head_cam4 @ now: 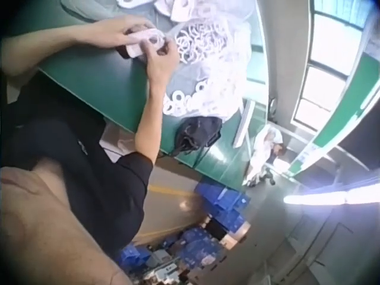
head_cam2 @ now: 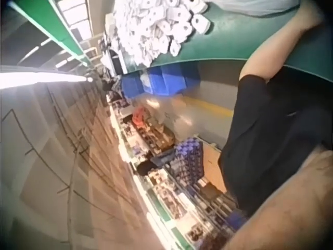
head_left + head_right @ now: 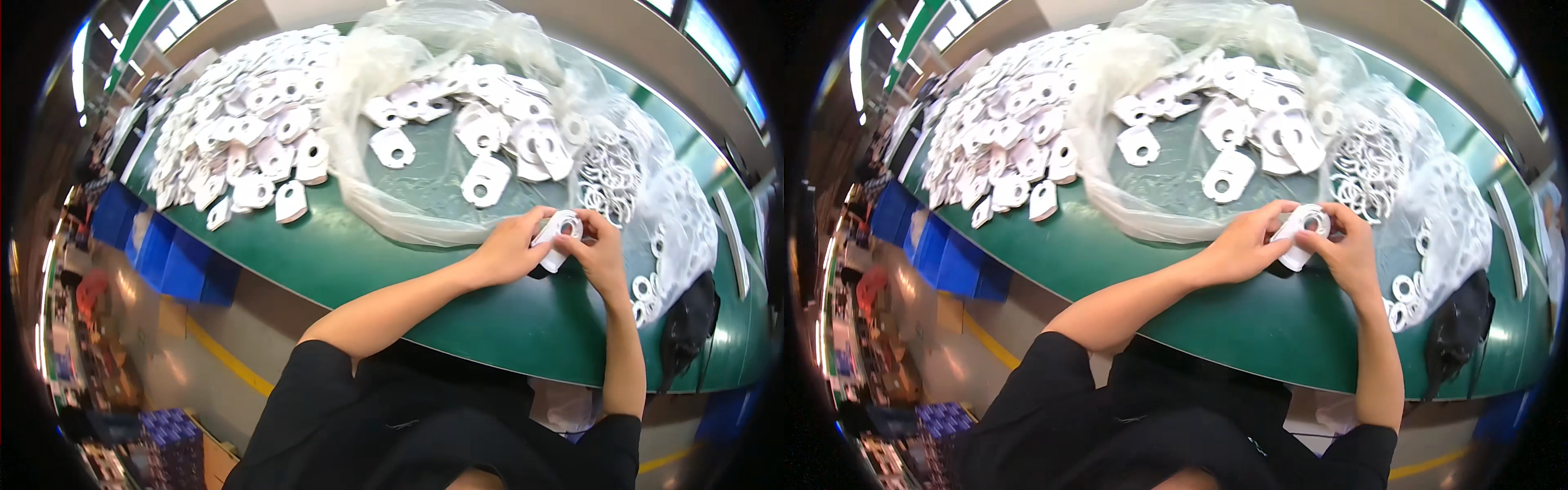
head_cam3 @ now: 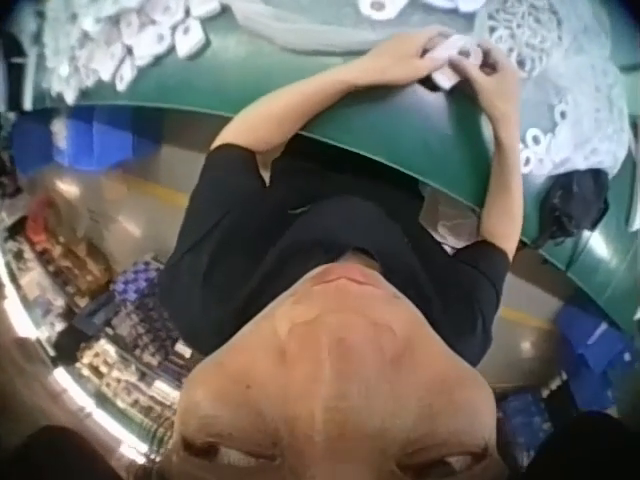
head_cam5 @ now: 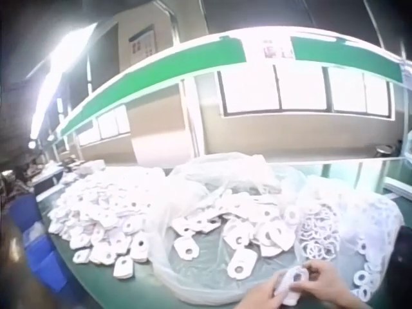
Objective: Inserting metal rings into white plastic circular components at a manufacturing workstation.
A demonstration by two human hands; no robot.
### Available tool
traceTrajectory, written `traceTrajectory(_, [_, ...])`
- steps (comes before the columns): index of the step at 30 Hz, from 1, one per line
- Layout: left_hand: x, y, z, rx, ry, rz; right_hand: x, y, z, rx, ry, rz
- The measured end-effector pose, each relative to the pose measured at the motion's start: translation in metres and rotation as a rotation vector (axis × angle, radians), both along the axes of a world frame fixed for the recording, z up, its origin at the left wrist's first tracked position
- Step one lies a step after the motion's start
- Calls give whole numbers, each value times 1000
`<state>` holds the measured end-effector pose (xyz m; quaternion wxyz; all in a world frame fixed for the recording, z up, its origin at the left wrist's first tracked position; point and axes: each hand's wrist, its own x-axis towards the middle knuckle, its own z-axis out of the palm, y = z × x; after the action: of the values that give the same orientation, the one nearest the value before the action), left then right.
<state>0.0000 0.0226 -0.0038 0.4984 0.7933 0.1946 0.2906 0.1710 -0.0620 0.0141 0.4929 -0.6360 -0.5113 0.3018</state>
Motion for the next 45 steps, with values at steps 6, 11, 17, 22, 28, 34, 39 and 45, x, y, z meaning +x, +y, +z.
traceTrajectory(6, [-31,69,34,-259,98,144,16,5,-16,-45,5,52])
traceTrajectory(11, [-127,192,92,-281,-314,557,12,6,-11,-26,-16,77])
traceTrajectory(17, [-247,290,146,-324,-871,869,10,5,-10,-24,-88,91])
traceTrajectory(22, [-216,250,125,77,-258,1031,13,2,-9,-15,-146,80])
traceTrajectory(28, [-150,169,58,721,648,169,33,-17,37,4,-545,113])
traceTrajectory(34, [-132,179,24,982,872,163,61,-77,92,-131,-649,-110])
traceTrajectory(39, [-122,169,44,946,893,232,53,-107,60,-318,-712,34])
traceTrajectory(45, [-68,87,74,-184,118,58,61,-96,39,-254,-824,48])
